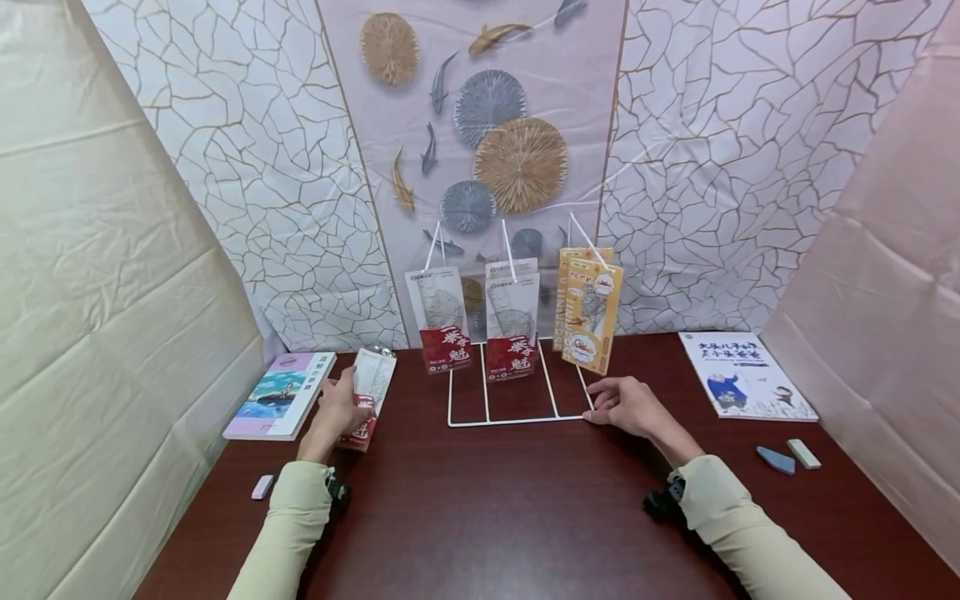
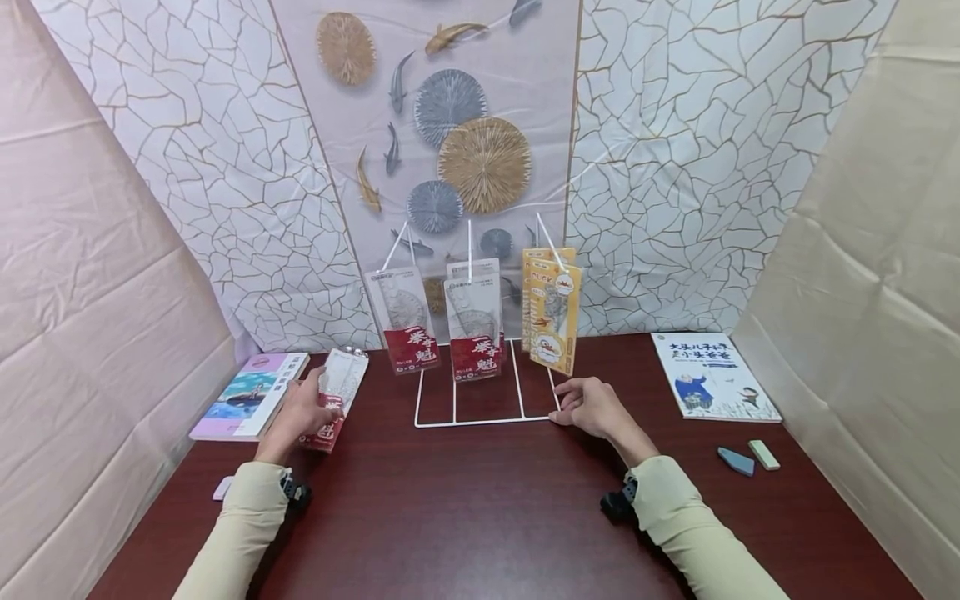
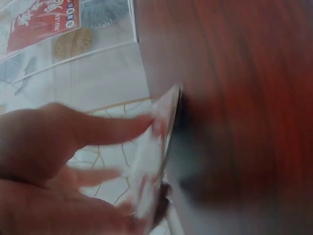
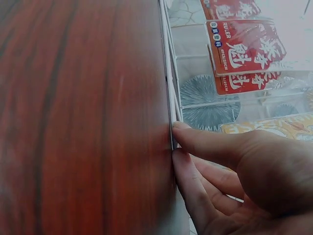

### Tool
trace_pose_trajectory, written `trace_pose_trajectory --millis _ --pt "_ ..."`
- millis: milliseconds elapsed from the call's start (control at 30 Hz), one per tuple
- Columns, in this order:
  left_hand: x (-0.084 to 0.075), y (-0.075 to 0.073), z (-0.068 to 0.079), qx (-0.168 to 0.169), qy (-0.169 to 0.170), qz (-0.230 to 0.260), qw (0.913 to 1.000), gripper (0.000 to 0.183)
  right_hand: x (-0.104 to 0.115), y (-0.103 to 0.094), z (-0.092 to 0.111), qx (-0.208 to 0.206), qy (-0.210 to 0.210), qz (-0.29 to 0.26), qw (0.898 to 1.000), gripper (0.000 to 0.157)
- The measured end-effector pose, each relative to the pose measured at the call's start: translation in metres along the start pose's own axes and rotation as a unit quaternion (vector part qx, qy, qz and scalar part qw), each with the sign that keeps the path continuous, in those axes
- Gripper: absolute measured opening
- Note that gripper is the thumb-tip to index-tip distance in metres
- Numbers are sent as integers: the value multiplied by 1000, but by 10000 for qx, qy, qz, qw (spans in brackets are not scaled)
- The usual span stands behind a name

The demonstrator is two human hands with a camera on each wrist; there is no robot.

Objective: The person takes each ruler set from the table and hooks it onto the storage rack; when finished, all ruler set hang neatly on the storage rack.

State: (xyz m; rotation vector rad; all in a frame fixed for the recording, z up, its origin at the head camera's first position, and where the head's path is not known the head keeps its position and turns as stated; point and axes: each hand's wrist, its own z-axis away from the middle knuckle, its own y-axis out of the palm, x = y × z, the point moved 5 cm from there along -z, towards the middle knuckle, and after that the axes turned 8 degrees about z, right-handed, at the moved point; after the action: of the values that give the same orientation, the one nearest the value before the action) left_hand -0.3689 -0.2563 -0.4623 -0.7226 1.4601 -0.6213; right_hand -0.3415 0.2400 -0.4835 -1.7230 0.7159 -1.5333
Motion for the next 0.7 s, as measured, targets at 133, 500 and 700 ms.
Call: trace_pose_trajectory --millis 133,500,700 --pt "-2 -6 -3 -598 141 650 9960 101 0 0 1 31 62 21 10000 51" --pt "-24 -27 -4 -1557 926 3197 9300 58 0 0 1 -4 100 111 9999 53" --pt "-42 -35 -1 -1348 1597 4927 8447 40 0 0 0 5 89 70 9999 55"
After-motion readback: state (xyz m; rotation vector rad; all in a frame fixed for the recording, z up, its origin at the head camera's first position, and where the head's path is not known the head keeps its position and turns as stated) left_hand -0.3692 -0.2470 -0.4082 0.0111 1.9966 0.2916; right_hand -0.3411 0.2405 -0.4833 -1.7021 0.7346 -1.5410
